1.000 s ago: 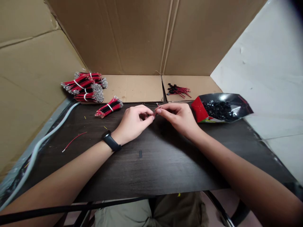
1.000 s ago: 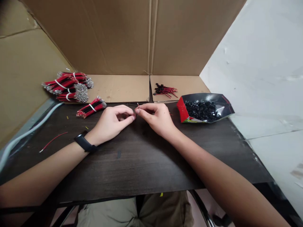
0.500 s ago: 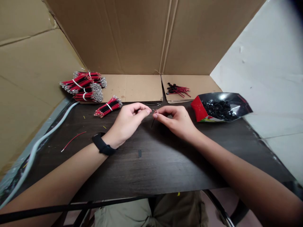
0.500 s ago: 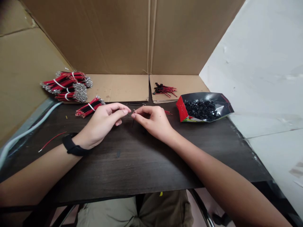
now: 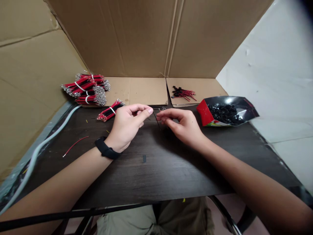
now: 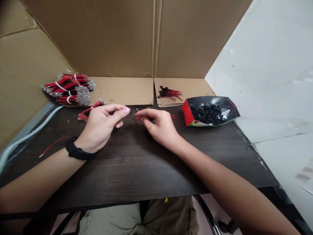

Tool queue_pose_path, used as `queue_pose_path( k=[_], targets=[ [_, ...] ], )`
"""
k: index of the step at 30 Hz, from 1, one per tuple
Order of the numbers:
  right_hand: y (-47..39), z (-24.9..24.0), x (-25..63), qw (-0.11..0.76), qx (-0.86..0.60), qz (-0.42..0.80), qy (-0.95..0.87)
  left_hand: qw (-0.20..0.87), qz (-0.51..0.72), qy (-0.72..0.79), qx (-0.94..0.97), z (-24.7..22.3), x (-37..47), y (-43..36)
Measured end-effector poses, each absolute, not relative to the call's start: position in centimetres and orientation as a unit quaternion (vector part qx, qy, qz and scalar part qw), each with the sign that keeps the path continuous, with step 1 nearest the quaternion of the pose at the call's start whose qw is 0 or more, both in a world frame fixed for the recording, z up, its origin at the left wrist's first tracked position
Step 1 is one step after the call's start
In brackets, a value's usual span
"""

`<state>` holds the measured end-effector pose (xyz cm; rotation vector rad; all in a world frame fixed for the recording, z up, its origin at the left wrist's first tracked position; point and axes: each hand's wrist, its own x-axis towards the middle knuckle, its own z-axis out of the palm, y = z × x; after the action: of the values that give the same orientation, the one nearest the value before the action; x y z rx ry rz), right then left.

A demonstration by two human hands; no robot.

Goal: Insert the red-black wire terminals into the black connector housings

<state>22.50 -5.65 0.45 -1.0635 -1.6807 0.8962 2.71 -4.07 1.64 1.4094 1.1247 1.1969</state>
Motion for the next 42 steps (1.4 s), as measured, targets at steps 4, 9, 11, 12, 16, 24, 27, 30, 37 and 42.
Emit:
queue_pose_path(
  k=[4, 9, 11, 12, 16, 24, 27, 30, 37, 42],
  targets=[
    [-5.6, 0.3, 22.4, 0.505, -0.422, 0.438, -0.612, 0.483, 0.489, 0.464, 0.559, 1.5, 2.6, -4.0],
    [-5.7, 0.7, 22.2, 0.496, -0.439, 0.461, -0.591, 0.496, 0.477, 0.452, 0.568, 1.4, 3.0, -4.3],
    [-5.7, 0.6, 22.1, 0.494, -0.437, 0.462, -0.593, 0.495, 0.477, 0.45, 0.57, 1.4, 3.0, -4.4],
    [-5.7, 0.6, 22.1, 0.493, -0.436, 0.462, -0.595, 0.495, 0.478, 0.448, 0.571, 1.4, 3.1, -4.5],
    [-5.7, 0.4, 22.1, 0.49, -0.433, 0.46, -0.6, 0.5, 0.472, 0.444, 0.574, 1.5, 3.1, -4.6],
    [-5.8, 0.8, 22.0, 0.493, -0.442, 0.447, -0.601, 0.516, 0.468, 0.435, 0.57, 1.7, 3.1, -4.7],
    [-5.9, 0.9, 22.0, 0.5, -0.44, 0.45, -0.595, 0.519, 0.467, 0.43, 0.573, 1.6, 3.1, -4.7],
    [-5.9, 0.9, 21.9, 0.499, -0.439, 0.455, -0.592, 0.515, 0.472, 0.429, 0.573, 1.5, 3.1, -4.7],
    [-5.9, 0.8, 21.8, 0.495, -0.447, 0.459, -0.587, 0.505, 0.471, 0.436, 0.577, 1.7, 3.3, -4.8],
    [-6.2, 0.9, 21.8, 0.498, -0.44, 0.462, -0.588, 0.496, 0.472, 0.44, 0.581, 1.8, 3.4, -5.0]
  ],
)
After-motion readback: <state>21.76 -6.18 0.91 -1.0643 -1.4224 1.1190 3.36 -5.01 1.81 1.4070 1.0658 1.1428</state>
